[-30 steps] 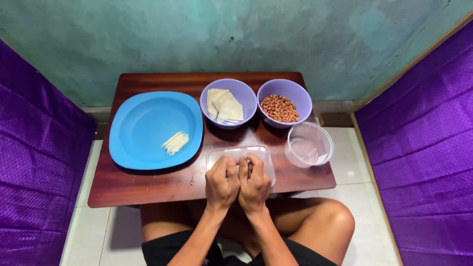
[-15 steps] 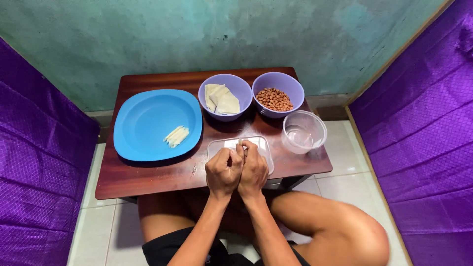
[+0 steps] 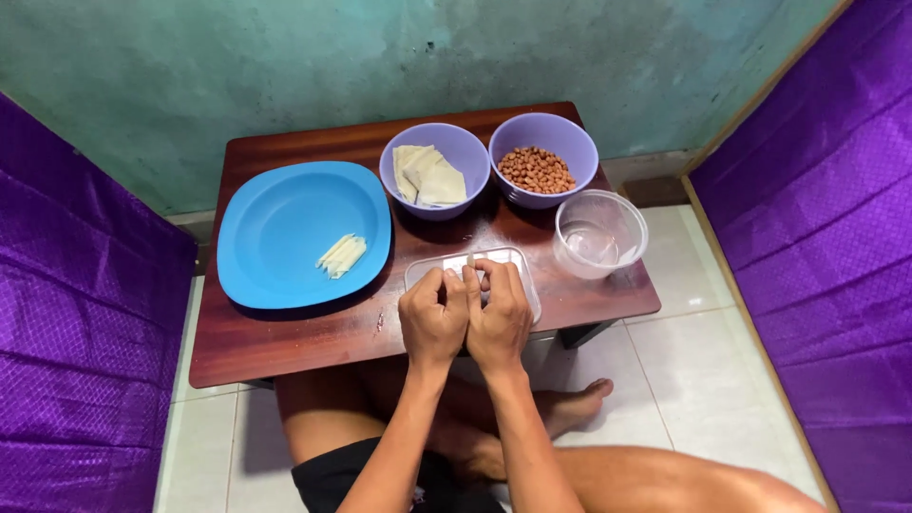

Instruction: Manually assembling peanut rolls by placing peanuts into small wrappers and rolling them into shape.

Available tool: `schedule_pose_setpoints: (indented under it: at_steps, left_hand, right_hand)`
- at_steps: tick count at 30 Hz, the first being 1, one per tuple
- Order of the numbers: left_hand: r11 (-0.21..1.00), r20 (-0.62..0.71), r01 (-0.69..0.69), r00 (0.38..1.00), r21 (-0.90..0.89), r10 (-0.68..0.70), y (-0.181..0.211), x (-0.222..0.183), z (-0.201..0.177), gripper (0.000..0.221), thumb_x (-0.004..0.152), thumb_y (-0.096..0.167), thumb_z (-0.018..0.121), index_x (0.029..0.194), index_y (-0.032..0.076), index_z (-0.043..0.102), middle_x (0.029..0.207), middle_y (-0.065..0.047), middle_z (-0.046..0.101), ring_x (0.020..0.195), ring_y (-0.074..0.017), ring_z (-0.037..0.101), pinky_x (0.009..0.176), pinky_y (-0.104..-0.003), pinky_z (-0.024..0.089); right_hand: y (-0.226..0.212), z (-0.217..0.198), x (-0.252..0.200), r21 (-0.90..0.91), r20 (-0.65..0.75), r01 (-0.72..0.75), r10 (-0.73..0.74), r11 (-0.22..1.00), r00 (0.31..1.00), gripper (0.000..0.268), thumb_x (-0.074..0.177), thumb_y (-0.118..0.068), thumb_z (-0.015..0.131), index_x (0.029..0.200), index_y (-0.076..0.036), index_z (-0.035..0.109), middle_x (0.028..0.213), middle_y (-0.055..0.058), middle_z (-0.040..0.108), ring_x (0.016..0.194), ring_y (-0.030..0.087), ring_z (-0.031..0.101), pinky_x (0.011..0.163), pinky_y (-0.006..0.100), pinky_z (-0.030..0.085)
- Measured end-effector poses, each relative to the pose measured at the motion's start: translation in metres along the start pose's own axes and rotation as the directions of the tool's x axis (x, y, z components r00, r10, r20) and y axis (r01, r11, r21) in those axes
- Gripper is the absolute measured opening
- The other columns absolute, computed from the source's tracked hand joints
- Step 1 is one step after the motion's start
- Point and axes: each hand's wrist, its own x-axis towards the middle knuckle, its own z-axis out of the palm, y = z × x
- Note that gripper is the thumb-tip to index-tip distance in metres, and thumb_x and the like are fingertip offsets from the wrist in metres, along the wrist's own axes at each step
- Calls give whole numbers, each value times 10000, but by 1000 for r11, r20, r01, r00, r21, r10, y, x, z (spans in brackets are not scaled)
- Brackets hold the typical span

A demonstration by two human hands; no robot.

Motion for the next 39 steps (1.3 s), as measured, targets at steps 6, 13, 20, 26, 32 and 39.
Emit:
schedule_pose_setpoints:
  at_steps: [6, 13, 20, 26, 32, 39]
  left_hand:
    - [999, 15, 26, 1000, -32, -26, 1, 4, -3, 421, 977, 220, 559, 581, 96, 491, 474, -139, 492, 431, -305, 554, 420, -357, 444]
    - [999, 45, 38, 998, -22, -37, 3, 8, -6, 414, 984, 237, 562, 597, 103, 496, 500, -143, 506, 469, -321, 573, 452, -369, 468]
    - [995, 17, 85, 996, -50, -84, 2, 12, -6, 394, 1013, 234, 531, 644, 97, 507, 536, -132, 499, 493, -308, 570, 470, -362, 469]
    - [959, 106, 197, 978, -202, -178, -4, 19, -11, 317, 1049, 269, 492, 889, 100, 708, 660, -106, 636, 633, -271, 654, 614, -371, 548]
    - [937, 202, 252, 958, -241, -205, -4, 28, -10, 301, 1058, 250, 498, 1013, 98, 754, 715, -94, 712, 712, -212, 712, 666, -358, 581]
    - [881, 272, 339, 928, -331, -255, -15, 25, 10, 332, 1073, 275, 485, 1006, 78, 744, 701, -90, 684, 685, -170, 671, 671, -339, 580]
  right_hand:
    - [-1, 0, 0, -12, 29, -29, 29, 1000, 999, 212, 1011, -398, 668, 992, -188, 689, 757, -10, 566, 691, 240, 657, 629, 389, 544]
    - [-6, -3, 5, 14, 36, -80, 79, 997, 996, 181, 992, -358, 693, 969, -179, 706, 776, -4, 616, 694, 230, 677, 631, 374, 553]
    - [6, -4, 9, 129, 109, -156, 143, 979, 984, 135, 952, -277, 738, 953, -142, 742, 780, 49, 680, 703, 242, 691, 641, 370, 561]
    - [10, -9, 28, 390, 329, -504, 395, 770, 858, 85, 955, -186, 739, 997, -119, 772, 757, -9, 664, 708, 66, 543, 631, 235, 492]
    - [17, -11, 47, 650, 487, -642, 425, 408, 763, 147, 987, -151, 702, 1080, -45, 743, 770, -26, 563, 691, 31, 471, 593, 167, 427]
    - [33, -1, 34, 659, 553, -684, 415, 312, 722, 164, 1019, -157, 668, 1049, 0, 702, 795, 35, 558, 707, 68, 483, 588, 195, 436]
